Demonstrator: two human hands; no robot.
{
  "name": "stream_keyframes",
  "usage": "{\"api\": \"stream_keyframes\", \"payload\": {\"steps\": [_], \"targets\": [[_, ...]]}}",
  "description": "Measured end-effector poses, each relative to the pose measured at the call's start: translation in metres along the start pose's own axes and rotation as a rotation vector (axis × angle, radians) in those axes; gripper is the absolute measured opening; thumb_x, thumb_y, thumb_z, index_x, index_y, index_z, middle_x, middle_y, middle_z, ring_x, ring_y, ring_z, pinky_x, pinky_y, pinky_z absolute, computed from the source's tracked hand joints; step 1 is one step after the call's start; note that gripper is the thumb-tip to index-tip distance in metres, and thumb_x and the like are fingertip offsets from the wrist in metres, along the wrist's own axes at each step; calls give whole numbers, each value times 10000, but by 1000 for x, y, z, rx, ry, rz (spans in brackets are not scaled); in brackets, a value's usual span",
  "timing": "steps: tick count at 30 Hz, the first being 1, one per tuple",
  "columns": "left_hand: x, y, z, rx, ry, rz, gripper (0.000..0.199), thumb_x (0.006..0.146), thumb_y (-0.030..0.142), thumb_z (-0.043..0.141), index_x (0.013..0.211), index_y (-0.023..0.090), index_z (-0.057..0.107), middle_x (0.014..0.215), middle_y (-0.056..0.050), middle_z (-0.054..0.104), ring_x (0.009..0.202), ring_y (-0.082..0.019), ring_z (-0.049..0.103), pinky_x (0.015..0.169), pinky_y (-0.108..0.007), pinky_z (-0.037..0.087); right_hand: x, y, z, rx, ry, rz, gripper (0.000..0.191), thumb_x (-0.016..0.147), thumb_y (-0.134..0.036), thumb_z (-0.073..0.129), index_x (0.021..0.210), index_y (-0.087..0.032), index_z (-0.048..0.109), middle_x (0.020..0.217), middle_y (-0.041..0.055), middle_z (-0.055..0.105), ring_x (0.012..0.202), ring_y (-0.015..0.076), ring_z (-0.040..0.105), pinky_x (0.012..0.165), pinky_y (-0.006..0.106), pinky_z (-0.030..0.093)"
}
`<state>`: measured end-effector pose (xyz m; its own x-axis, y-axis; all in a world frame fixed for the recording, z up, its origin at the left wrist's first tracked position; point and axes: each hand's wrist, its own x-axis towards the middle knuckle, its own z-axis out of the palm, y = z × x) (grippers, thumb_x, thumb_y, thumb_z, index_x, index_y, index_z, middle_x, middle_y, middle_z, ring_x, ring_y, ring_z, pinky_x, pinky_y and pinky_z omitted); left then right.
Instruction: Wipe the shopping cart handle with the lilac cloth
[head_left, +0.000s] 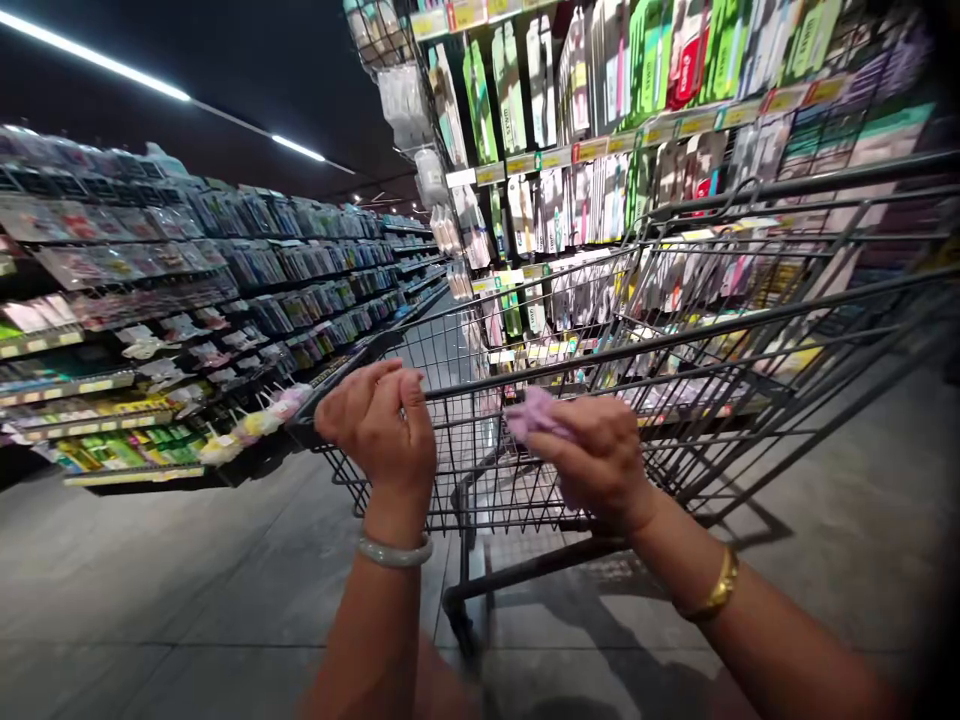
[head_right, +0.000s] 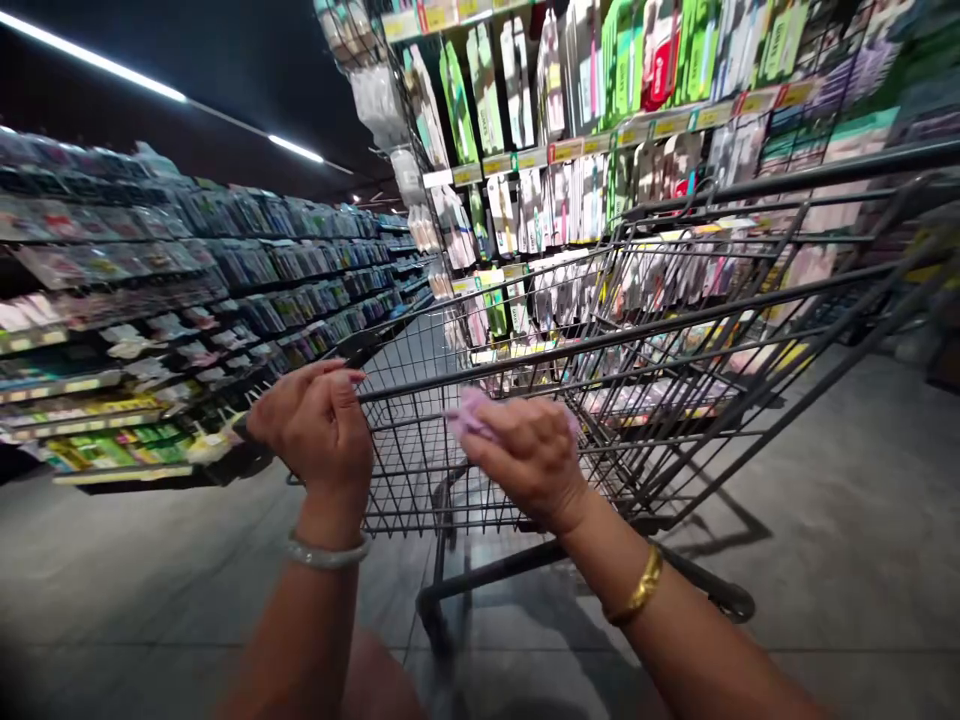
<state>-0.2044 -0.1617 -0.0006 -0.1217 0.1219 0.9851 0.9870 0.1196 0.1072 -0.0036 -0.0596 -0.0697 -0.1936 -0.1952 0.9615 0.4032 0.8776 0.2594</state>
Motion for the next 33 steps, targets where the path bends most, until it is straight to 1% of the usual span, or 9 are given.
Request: {"api": "stream_keyframes", "payload": {"steps": [2,4,8,12,14,18,26,30,33], "targets": [[5,23,2,-94,-67,56,284,1017,333,450,1090,224,703,1136,-65,712,1148,-231,592,1053,-424,326,8,10,-7,-43,76,103,409,712,-157,800,1075,-310,691,1146,18,635,1052,185,575,917,376,490],[8,41,7,-129,-224,121,302,1029,364,433,1121,237,692,1105,-49,721,1111,-221,604,1019,-408,345,8,13,-7,-60,119,148,370,700,-144,804,1019,-294,692,1113,25,629,1057,191,572,932,385,490],[8,48,15,79,-428,202,417,1023,500,405,801,231,634,749,-15,667,764,-207,584,761,-382,322,-9,-1,7,-39,24,56,308,764,-188,757,1032,-325,693,1105,-7,663,1111,178,559,959,371,449],[7,34,15,132,-437,226,485,1022,555,343,724,229,541,685,-10,602,691,-199,521,670,-373,247,-9,-2,3,-9,-76,-56,295,792,-229,738,1064,-332,687,1157,-27,670,1110,162,563,951,351,442],[7,26,15,115,-420,222,510,1019,578,318,718,228,534,682,-13,592,682,-199,507,662,-370,239,1,9,-7,-44,-2,28,394,748,-217,780,1106,-338,670,1163,-10,646,1058,159,577,916,338,474],[7,16,14,79,-415,203,534,1015,597,305,705,227,534,663,-12,570,672,-199,490,643,-362,222,8,26,-15,-87,112,196,343,721,-225,798,1024,-304,659,1142,20,601,1072,192,576,917,371,494],[11,12,14,34,-456,161,494,1010,576,366,709,227,543,653,6,554,677,-190,502,652,-356,233,-24,-14,14,-26,-143,-119,197,808,-246,717,981,-340,692,1161,-67,673,1107,145,554,959,343,425],[10,13,13,48,-438,167,505,1010,582,356,712,226,554,651,8,550,671,-190,500,648,-355,225,-1,11,-6,-73,20,48,348,751,-241,781,1071,-329,678,1211,-19,641,1052,150,577,904,333,473],[9,16,13,64,-427,179,513,1011,585,342,707,226,546,649,6,543,662,-191,488,644,-355,220,11,33,-19,-130,160,193,329,715,-213,805,1003,-304,675,1127,16,607,1043,175,576,899,358,494]]}}
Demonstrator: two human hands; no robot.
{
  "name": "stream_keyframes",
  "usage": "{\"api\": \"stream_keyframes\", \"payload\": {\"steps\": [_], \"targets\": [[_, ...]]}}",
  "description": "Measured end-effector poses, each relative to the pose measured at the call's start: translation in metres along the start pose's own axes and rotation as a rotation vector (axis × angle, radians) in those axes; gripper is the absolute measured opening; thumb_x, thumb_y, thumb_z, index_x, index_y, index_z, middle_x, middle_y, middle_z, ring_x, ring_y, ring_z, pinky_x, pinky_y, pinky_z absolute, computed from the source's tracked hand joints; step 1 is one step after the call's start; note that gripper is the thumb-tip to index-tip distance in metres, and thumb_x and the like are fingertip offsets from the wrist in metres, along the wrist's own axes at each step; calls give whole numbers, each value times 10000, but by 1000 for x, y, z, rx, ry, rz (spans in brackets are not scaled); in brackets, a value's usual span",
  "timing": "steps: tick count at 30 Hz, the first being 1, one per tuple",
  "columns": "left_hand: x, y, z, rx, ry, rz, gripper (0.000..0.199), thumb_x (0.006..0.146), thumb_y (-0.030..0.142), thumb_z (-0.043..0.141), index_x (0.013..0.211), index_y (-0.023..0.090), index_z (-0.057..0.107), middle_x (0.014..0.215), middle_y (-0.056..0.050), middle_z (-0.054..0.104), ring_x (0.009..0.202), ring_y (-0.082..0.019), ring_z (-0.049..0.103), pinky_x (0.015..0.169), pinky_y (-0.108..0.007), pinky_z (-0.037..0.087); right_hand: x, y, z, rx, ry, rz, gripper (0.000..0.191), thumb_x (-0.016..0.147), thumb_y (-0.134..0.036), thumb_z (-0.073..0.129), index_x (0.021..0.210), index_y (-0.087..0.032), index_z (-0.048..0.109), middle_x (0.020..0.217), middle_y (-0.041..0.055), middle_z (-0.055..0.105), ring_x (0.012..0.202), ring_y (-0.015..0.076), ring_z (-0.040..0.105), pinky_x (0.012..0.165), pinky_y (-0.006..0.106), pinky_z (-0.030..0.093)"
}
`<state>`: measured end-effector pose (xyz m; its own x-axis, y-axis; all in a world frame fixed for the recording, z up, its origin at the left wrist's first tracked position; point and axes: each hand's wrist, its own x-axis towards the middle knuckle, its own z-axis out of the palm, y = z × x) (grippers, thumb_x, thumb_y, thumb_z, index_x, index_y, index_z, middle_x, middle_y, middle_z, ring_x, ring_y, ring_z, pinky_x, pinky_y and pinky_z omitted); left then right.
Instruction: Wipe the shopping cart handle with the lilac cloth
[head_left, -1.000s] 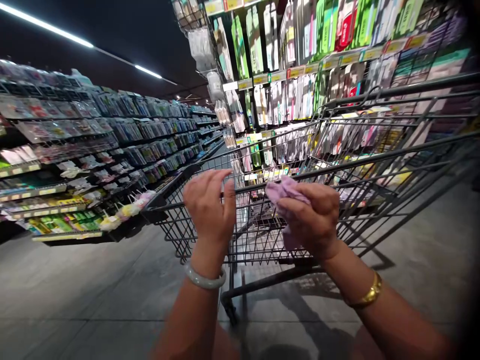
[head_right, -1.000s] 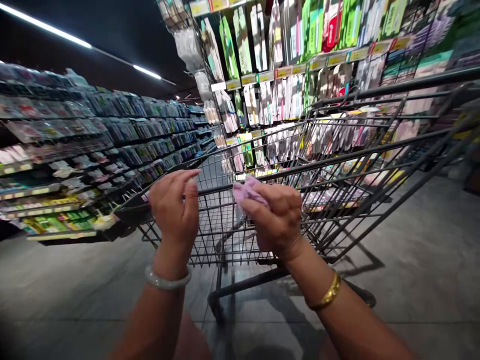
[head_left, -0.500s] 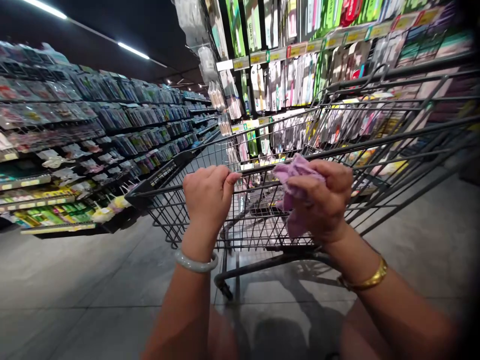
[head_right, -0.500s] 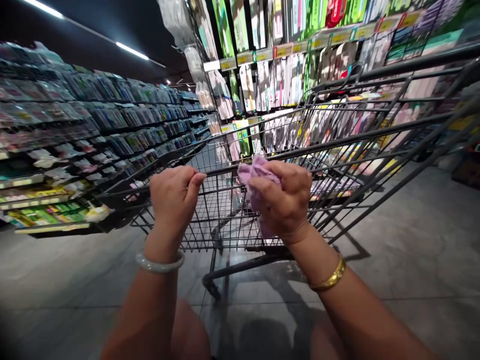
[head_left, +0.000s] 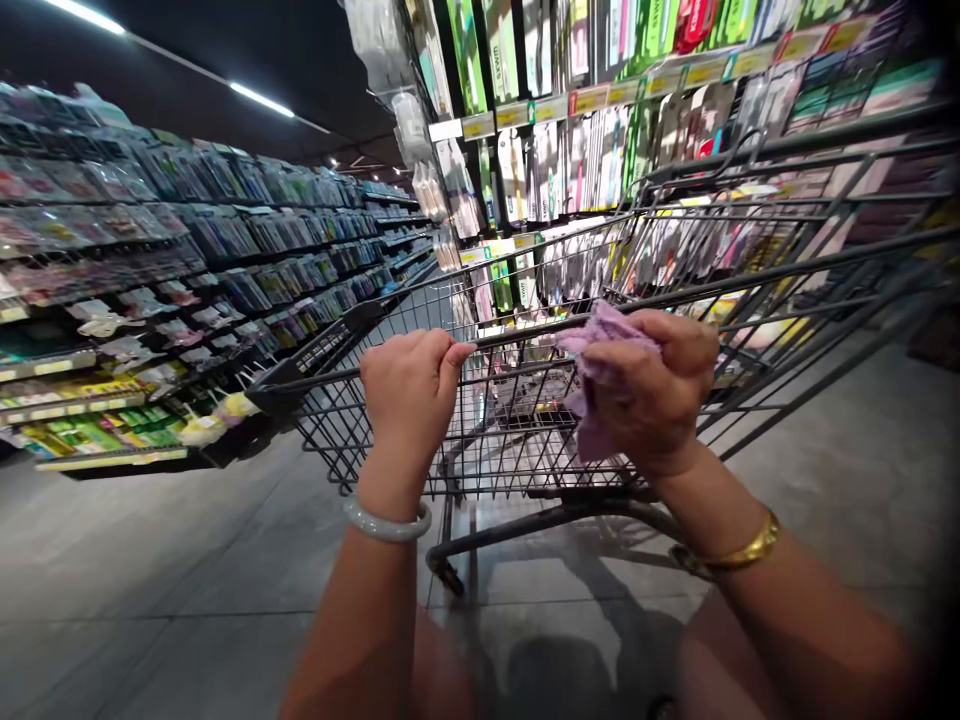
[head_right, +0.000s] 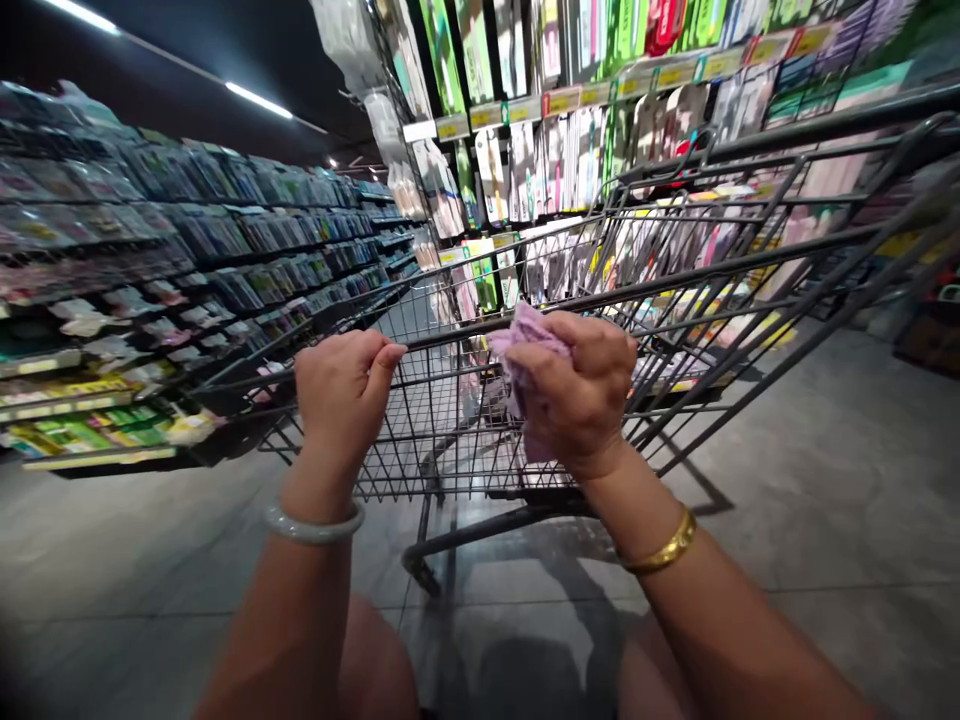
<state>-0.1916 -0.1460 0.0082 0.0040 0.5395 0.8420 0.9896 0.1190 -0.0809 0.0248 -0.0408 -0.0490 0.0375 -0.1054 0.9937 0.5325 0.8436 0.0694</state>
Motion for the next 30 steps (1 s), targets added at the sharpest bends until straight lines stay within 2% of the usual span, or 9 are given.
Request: {"api": "stream_keyframes", "payload": {"steps": [3,6,10,12,14,17,20,26,30], "targets": [[0,1,-1,5,2,5,508,1011,583,344,703,226,532,648,5,536,660,-191,484,641,-354,221,-9,-1,2,-13,-35,-33,324,722,-192,795,995,-306,662,1115,12,615,1053,174,573,901,355,487],[1,0,-1,-5,-5,10,506,1008,589,349,700,227,522,646,4,538,663,-193,486,640,-353,225,-31,-20,9,-19,-136,-127,330,740,-212,784,1024,-330,665,1117,-20,650,1085,170,561,938,356,455],[3,-4,-2,-19,-27,3,518,1004,598,354,670,227,496,640,0,549,656,-195,487,629,-353,219,-37,-27,9,0,-256,-278,207,800,-250,729,983,-330,674,1145,-55,666,1113,151,539,970,350,409],[4,-5,-2,-33,-41,0,527,1004,595,356,649,225,476,640,-4,557,650,-194,483,619,-350,212,-24,-15,1,5,-190,-233,268,788,-240,741,1023,-343,665,1164,-50,655,1076,141,555,916,335,423],[5,-5,-2,-36,-46,1,531,1005,592,354,638,223,458,643,-8,563,649,-194,478,611,-348,204,-9,4,-10,-19,-75,-93,351,752,-228,768,1060,-351,655,1168,-30,635,1038,149,575,876,334,440],[5,-4,-2,-21,-46,-4,532,1006,588,354,628,222,431,638,-9,553,646,-195,468,606,-348,191,2,22,-22,-94,-49,68,292,745,-263,759,1021,-290,668,1170,34,606,1051,201,569,894,380,439],[5,-4,-1,9,-36,-6,532,1008,582,339,620,223,392,622,-8,516,633,-197,448,603,-350,179,-10,16,-20,-79,-95,37,235,767,-250,740,991,-268,672,1131,41,620,1036,192,563,881,364,434],[5,-6,3,94,-16,17,522,1019,563,277,632,226,372,634,-23,506,629,-204,429,609,-354,160,-37,-8,-8,-18,-288,-185,201,823,-181,666,975,-312,678,1113,-28,669,1088,162,523,905,336,388],[4,-7,5,115,-1,32,511,1023,549,269,641,229,384,641,-27,520,634,-208,435,613,-357,161,-18,10,-18,-29,-193,-48,252,792,-230,695,1030,-301,654,1167,4,632,1061,181,544,892,357,408]]}}
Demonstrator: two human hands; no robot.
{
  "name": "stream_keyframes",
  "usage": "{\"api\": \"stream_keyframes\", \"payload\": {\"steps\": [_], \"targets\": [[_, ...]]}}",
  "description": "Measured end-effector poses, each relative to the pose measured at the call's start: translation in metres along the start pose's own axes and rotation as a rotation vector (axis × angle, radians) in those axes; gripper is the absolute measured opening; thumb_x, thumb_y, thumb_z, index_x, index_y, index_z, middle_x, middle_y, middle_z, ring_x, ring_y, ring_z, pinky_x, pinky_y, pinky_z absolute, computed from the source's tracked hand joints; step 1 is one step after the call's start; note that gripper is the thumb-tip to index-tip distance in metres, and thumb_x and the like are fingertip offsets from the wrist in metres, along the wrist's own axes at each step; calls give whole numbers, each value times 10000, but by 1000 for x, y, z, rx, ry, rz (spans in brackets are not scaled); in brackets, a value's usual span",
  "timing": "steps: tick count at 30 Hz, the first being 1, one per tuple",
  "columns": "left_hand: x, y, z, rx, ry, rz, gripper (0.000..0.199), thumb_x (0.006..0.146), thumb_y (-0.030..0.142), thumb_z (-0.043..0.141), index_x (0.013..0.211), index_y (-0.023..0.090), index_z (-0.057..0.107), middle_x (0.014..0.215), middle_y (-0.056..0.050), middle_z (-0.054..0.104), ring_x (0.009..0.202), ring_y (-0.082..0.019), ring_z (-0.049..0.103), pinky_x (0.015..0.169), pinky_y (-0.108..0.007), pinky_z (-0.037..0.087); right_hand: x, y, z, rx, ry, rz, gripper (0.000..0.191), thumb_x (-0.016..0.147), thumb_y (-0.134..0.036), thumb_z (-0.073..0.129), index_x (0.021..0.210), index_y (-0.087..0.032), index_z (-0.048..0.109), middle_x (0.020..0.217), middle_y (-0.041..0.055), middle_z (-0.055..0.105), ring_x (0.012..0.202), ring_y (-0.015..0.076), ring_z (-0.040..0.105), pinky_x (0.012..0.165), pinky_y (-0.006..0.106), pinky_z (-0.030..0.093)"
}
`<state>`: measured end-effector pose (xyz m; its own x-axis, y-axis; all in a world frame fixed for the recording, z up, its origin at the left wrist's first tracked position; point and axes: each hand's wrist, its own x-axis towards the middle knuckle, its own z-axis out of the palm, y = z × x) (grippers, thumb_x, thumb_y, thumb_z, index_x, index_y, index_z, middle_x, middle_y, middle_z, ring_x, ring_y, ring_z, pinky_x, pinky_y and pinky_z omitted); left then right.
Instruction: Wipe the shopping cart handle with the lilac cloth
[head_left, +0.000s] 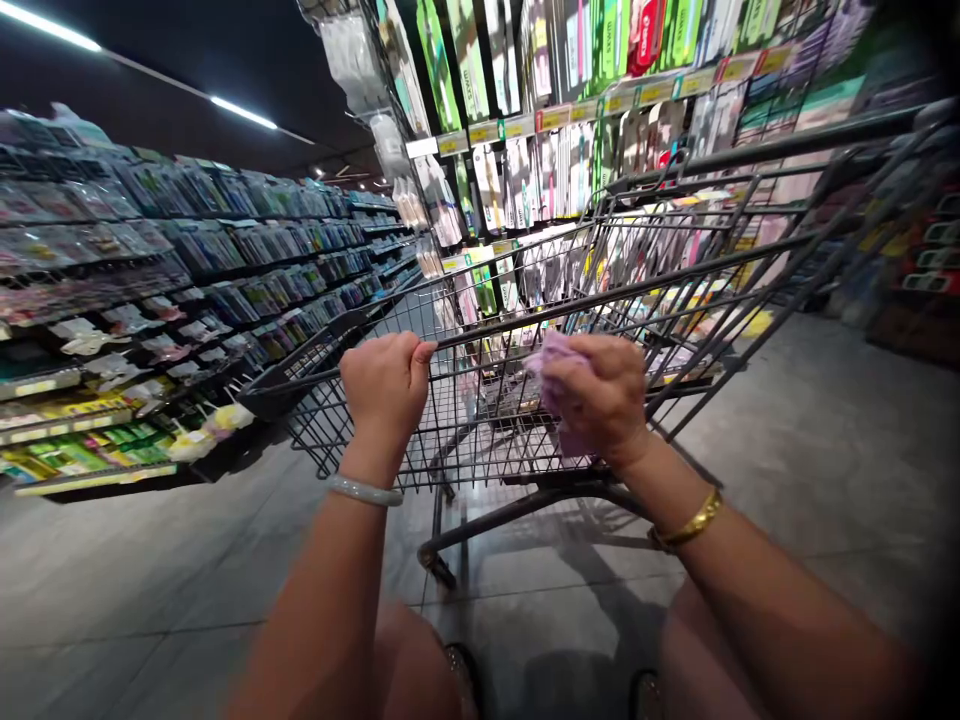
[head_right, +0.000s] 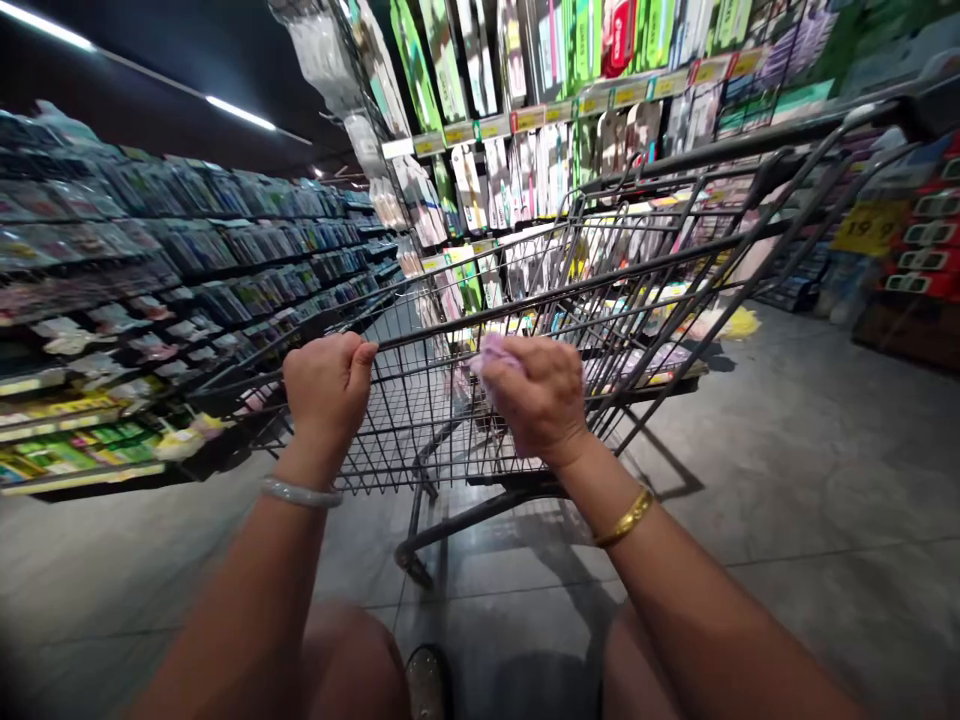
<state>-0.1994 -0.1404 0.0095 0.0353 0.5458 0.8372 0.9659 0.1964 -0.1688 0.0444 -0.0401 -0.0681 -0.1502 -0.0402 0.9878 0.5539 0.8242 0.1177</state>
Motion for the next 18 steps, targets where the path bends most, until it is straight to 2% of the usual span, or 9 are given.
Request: {"api": "stream_keyframes", "payload": {"steps": [2,4,6,8,11,14,16,18], "targets": [[0,0,1,7,15,12,499,1025,541,269,652,230,387,641,-26,520,634,-209,434,617,-359,164,6,5,-4,-7,30,115,286,756,-244,713,1031,-290,644,1173,23,610,1050,202,552,886,376,422],[-1,-1,1,13,26,23,490,1026,537,268,660,231,382,642,-25,514,635,-210,432,620,-359,167,6,1,0,1,39,161,302,728,-240,727,1016,-278,645,1170,34,603,1049,213,550,879,384,428],[-2,-2,2,17,37,26,485,1026,536,263,667,233,383,641,-24,507,641,-213,433,624,-359,171,0,-10,9,19,33,108,285,730,-235,733,1000,-276,652,1170,23,622,1048,200,554,871,371,426],[-3,-3,2,14,44,24,480,1026,533,261,671,234,386,640,-25,501,647,-216,434,628,-361,176,-5,-21,19,12,-14,-17,252,767,-228,719,1003,-295,661,1179,-11,650,1072,177,558,897,361,420],[-4,-5,3,3,38,21,466,1027,521,268,685,236,406,642,-23,496,656,-220,441,635,-364,186,-2,-19,20,9,-35,-126,284,799,-213,715,1051,-331,661,1202,-47,657,1088,144,566,918,339,432],[-4,-6,4,2,29,27,458,1025,527,282,704,238,431,647,-20,497,664,-220,449,641,-367,197,13,1,6,86,86,11,378,760,-187,750,1092,-339,652,1194,-10,610,1059,146,599,895,332,487],[-4,-7,4,4,37,26,466,1025,535,277,707,237,439,653,-18,502,667,-219,452,644,-368,202,20,13,-1,59,196,202,315,754,-198,747,1038,-304,664,1177,28,575,1092,197,598,930,397,496],[-4,-7,4,4,48,24,480,1027,541,265,706,235,449,655,-19,508,666,-217,453,644,-369,205,20,15,-1,18,221,294,260,760,-219,737,1003,-275,662,1173,50,556,1116,236,583,944,452,491]]}}
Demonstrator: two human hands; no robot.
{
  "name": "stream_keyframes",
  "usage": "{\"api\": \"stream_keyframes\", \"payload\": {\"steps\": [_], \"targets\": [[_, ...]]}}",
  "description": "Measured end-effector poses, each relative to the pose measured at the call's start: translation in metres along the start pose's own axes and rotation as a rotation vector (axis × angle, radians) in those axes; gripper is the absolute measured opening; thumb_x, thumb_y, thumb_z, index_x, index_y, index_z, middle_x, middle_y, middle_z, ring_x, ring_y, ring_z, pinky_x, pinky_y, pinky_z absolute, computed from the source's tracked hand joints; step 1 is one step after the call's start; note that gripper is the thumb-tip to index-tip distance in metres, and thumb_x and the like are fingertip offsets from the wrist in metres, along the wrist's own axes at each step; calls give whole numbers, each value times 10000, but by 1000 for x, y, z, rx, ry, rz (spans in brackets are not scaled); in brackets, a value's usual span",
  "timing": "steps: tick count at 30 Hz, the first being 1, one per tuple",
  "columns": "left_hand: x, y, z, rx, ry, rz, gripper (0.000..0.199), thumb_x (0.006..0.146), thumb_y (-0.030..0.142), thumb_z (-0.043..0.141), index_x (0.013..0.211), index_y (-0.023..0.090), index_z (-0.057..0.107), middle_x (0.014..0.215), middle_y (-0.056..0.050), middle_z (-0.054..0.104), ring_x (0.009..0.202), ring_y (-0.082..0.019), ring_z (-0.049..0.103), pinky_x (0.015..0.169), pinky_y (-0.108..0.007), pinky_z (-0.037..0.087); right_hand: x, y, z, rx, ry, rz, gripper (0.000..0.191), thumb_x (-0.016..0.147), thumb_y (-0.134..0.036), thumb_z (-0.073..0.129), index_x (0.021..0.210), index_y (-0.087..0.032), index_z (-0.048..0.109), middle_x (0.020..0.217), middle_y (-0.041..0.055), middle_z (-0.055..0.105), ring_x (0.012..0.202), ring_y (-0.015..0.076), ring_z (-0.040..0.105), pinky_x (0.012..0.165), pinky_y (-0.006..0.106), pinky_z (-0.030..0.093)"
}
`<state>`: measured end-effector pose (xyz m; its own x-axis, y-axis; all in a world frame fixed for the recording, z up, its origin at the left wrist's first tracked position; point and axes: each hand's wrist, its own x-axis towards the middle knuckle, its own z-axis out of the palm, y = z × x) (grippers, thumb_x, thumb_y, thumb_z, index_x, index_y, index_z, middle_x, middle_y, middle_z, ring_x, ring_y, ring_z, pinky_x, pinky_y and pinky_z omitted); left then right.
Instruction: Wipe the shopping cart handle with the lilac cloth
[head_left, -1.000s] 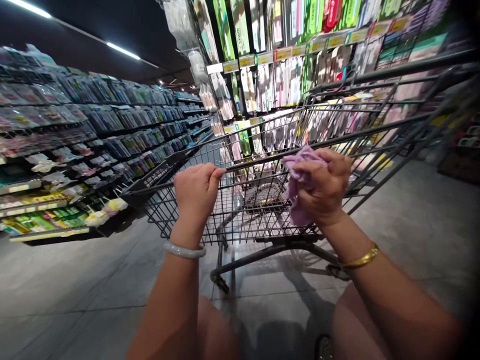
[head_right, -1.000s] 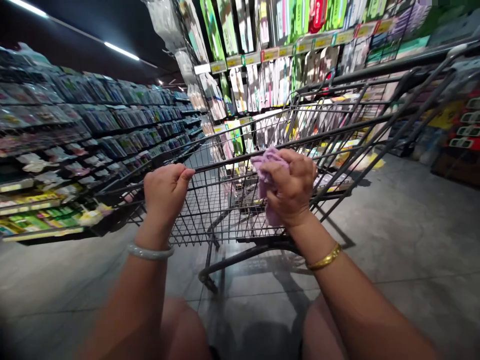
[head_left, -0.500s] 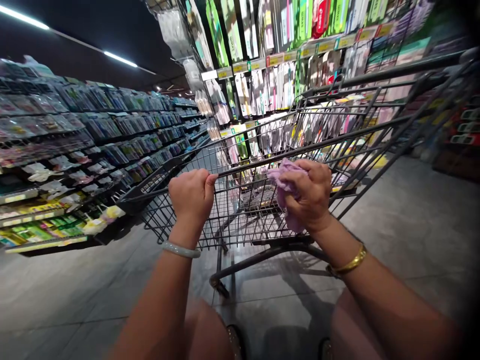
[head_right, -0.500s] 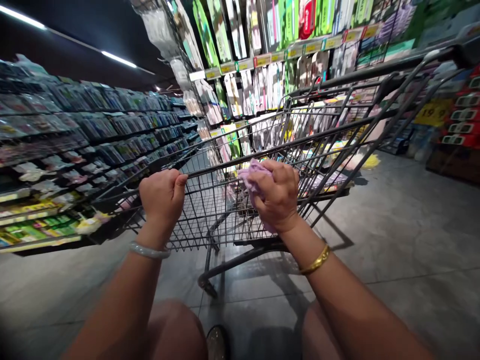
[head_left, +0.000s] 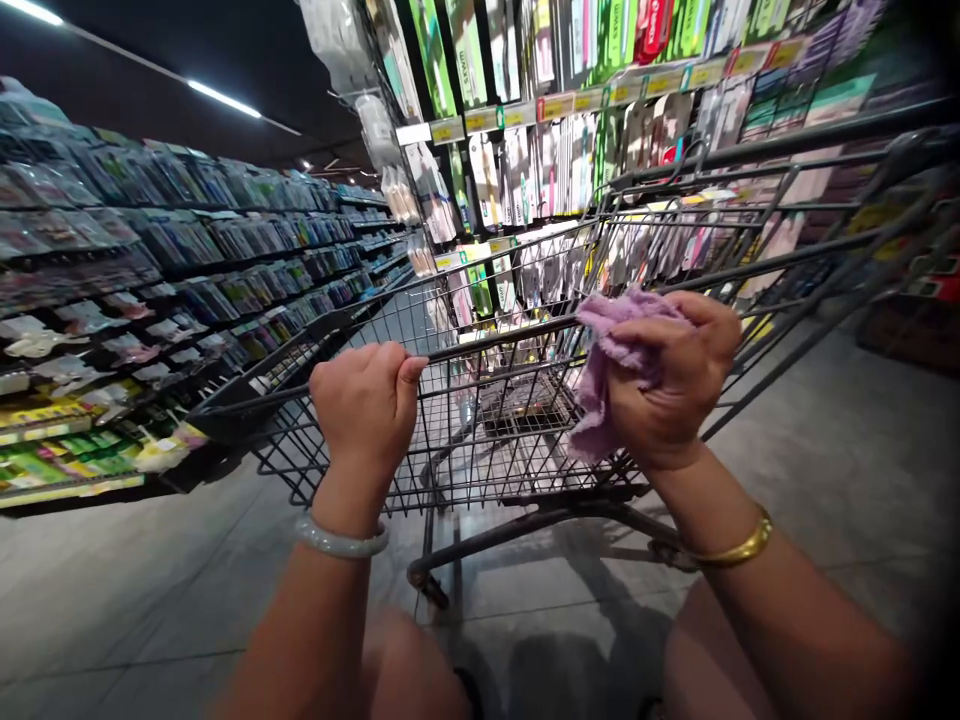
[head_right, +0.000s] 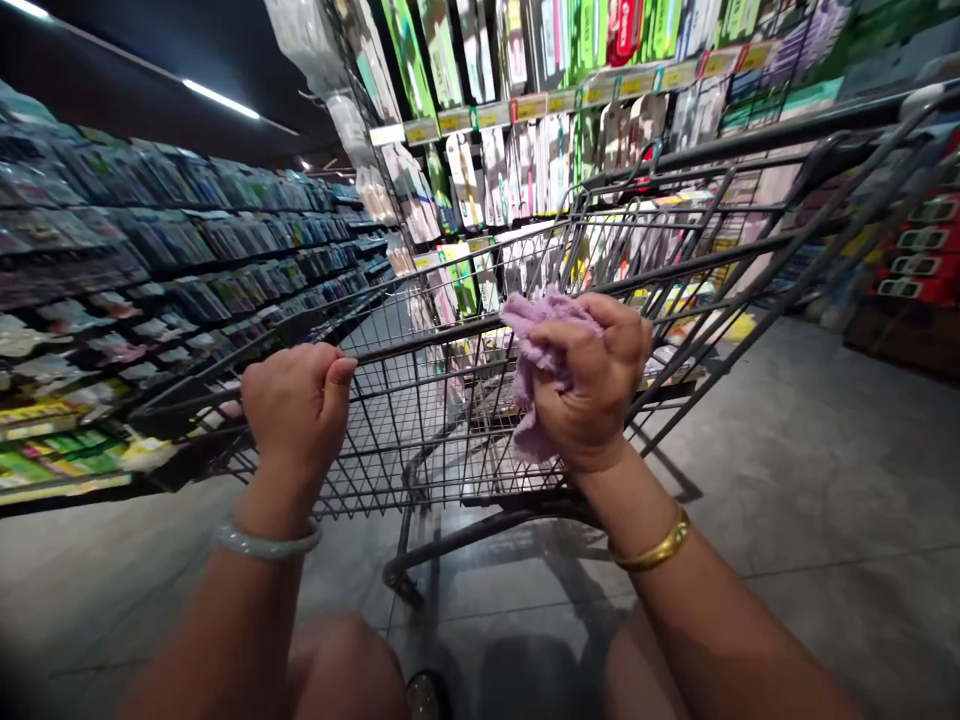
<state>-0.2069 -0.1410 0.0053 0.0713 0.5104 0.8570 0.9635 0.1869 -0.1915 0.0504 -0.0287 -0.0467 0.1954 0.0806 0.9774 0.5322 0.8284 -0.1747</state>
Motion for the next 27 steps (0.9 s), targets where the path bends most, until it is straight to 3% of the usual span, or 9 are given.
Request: {"api": "stream_keyframes", "payload": {"steps": [2,4,7,11,14,18,21,25,27], "targets": [[0,0,0,-4,-4,1,492,1029,542,256,707,232,464,654,-18,511,664,-214,456,645,-368,212,-8,-4,4,-13,-35,-56,276,753,-219,743,1008,-279,656,1171,39,562,1111,233,574,930,449,496],[1,1,-1,1,-16,-1,501,1030,543,249,711,230,476,651,-17,509,663,-210,459,646,-366,219,-16,-9,9,-17,-76,-206,335,735,-203,765,1029,-317,654,1162,1,589,1093,202,575,910,410,499],[1,1,-1,19,-34,-5,508,1030,551,243,718,228,483,651,-15,506,673,-210,470,647,-366,227,-12,-2,8,-7,-88,-334,397,733,-203,779,1069,-375,655,1152,-39,619,1051,163,594,900,374,502],[0,1,-1,14,-38,-4,512,1030,551,234,732,228,494,668,-18,523,688,-209,486,653,-367,241,10,23,-4,7,39,-102,304,750,-205,744,1038,-272,671,1135,41,583,1085,206,588,942,430,513],[0,1,-2,19,-34,2,518,1030,555,226,730,229,493,664,-19,516,684,-210,482,652,-369,243,14,22,-5,-43,97,-9,231,765,-202,709,990,-227,664,1130,64,572,1114,237,574,953,477,498],[0,1,-4,25,-36,13,508,1033,546,233,735,229,496,667,-22,517,691,-214,484,654,-372,242,8,1,3,-49,-6,-179,312,729,-211,763,1012,-294,660,1188,8,589,1088,201,581,911,415,504],[0,2,-5,30,-44,15,502,1034,543,236,736,230,491,674,-23,527,701,-217,490,655,-372,239,14,6,-1,-34,-5,-280,329,726,-230,787,1023,-309,671,1140,6,603,1066,178,588,911,375,513],[1,4,-5,40,-62,15,495,1034,545,238,741,232,484,676,-17,519,694,-214,483,651,-368,237,30,32,-16,-40,126,3,212,792,-164,691,1000,-199,676,1055,79,602,1105,228,587,965,433,492],[1,5,-5,46,-61,13,493,1034,545,240,735,232,476,672,-15,509,686,-213,475,648,-366,233,32,33,-18,-45,167,61,170,804,-145,658,971,-168,672,993,88,606,1110,243,582,979,455,480]]}}
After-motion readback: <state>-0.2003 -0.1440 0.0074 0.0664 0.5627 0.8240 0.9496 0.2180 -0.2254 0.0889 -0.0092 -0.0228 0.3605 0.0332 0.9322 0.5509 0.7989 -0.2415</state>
